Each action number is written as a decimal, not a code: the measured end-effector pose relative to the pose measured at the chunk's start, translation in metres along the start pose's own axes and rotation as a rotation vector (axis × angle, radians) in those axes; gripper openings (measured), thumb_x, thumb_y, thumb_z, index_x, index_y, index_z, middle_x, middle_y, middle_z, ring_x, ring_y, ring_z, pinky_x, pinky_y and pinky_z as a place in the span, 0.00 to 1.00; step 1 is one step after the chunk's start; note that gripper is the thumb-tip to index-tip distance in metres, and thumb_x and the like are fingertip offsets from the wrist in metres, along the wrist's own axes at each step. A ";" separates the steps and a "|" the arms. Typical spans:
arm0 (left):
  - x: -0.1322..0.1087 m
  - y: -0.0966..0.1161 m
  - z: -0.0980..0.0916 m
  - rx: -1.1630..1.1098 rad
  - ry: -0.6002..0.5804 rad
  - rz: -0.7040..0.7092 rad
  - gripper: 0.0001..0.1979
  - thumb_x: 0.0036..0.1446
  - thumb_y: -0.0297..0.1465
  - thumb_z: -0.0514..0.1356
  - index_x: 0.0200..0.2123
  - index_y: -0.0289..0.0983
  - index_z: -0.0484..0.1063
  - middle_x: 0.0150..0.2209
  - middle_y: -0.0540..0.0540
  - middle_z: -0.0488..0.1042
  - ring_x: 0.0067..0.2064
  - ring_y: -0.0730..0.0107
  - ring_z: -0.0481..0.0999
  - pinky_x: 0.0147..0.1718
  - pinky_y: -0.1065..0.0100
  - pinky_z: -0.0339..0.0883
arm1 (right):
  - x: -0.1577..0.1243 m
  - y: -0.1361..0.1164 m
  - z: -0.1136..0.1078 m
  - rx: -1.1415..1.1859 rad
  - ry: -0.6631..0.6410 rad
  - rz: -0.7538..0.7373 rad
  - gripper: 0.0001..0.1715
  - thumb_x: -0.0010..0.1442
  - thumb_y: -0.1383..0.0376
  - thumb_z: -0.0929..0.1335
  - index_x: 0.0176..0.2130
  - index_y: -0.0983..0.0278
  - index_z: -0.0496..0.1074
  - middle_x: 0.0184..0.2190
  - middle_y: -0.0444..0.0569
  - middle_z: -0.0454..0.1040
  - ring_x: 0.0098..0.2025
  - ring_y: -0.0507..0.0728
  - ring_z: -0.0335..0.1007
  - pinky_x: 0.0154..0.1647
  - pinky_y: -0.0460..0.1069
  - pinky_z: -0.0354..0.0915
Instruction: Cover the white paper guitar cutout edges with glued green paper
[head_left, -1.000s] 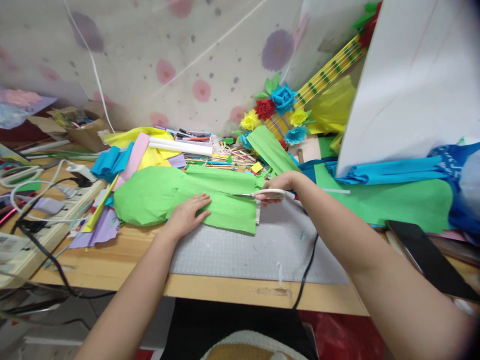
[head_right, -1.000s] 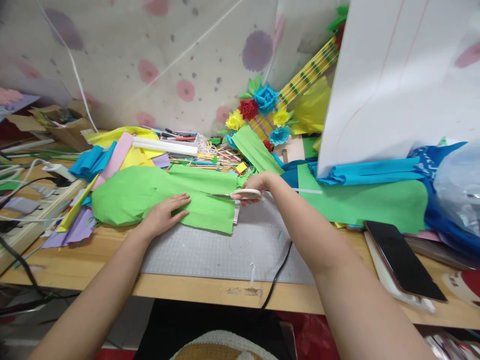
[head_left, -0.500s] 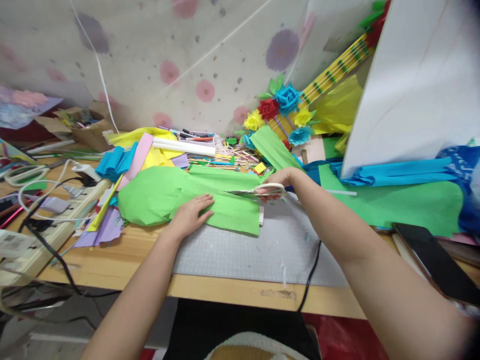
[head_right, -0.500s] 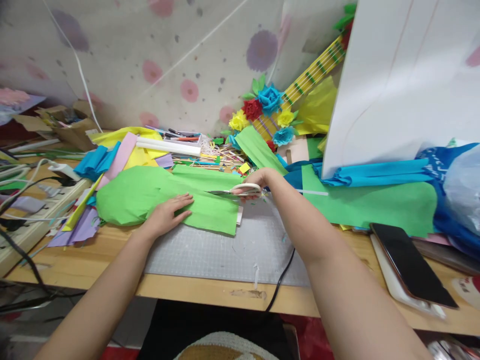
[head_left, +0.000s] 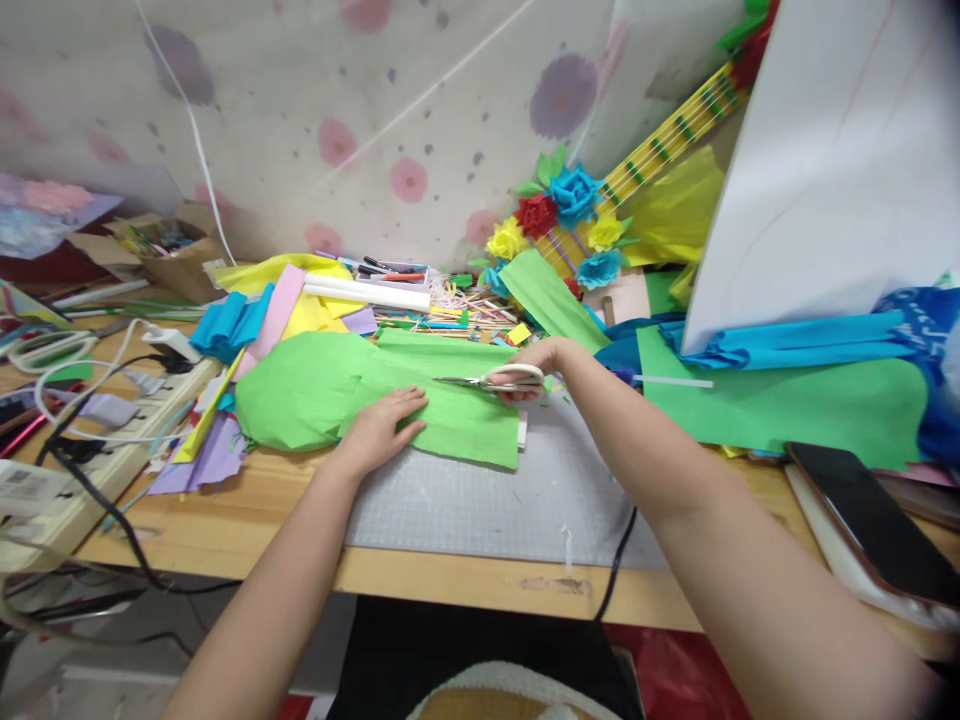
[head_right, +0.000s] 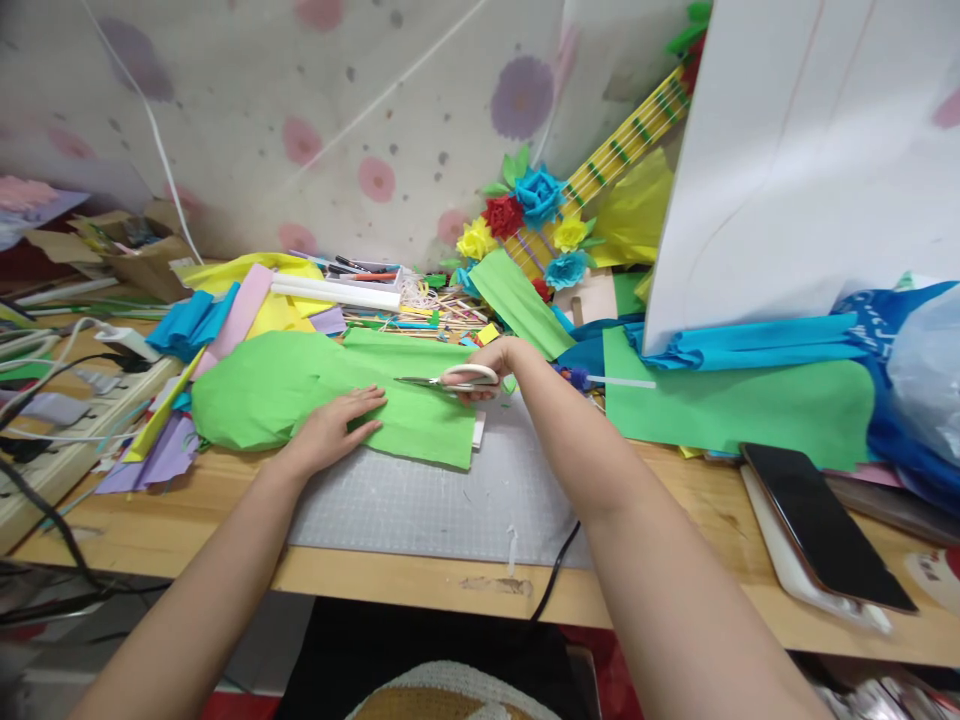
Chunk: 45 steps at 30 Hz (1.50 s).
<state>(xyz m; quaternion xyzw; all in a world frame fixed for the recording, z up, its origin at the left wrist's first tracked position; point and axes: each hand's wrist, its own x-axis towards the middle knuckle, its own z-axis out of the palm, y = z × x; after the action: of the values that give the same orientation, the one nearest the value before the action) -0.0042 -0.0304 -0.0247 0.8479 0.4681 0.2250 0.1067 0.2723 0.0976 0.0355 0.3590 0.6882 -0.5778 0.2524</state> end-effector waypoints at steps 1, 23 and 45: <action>0.000 0.000 0.000 -0.002 0.000 0.001 0.21 0.60 0.39 0.51 0.51 0.36 0.69 0.56 0.44 0.68 0.59 0.67 0.64 0.60 0.60 0.56 | 0.000 -0.002 0.000 0.007 0.005 0.003 0.42 0.45 0.33 0.62 0.32 0.69 0.67 0.21 0.42 0.65 0.21 0.47 0.60 0.21 0.44 0.58; 0.001 0.000 0.002 0.016 0.007 0.002 0.21 0.60 0.40 0.51 0.52 0.36 0.68 0.56 0.45 0.67 0.60 0.67 0.63 0.60 0.59 0.56 | 0.021 -0.003 0.012 0.022 0.150 -0.191 0.35 0.40 0.36 0.68 0.25 0.65 0.60 0.16 0.37 0.60 0.17 0.45 0.54 0.18 0.44 0.52; 0.000 0.004 0.000 0.019 0.001 0.033 0.21 0.60 0.39 0.51 0.53 0.36 0.67 0.56 0.43 0.67 0.59 0.66 0.63 0.60 0.58 0.55 | 0.021 -0.042 -0.003 -0.170 0.234 0.052 0.42 0.47 0.36 0.64 0.40 0.70 0.70 0.19 0.41 0.60 0.21 0.47 0.55 0.23 0.44 0.57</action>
<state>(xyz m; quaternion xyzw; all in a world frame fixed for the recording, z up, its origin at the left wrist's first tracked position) -0.0013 -0.0322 -0.0236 0.8563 0.4562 0.2230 0.0946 0.2266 0.1014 0.0462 0.4190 0.7499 -0.4646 0.2150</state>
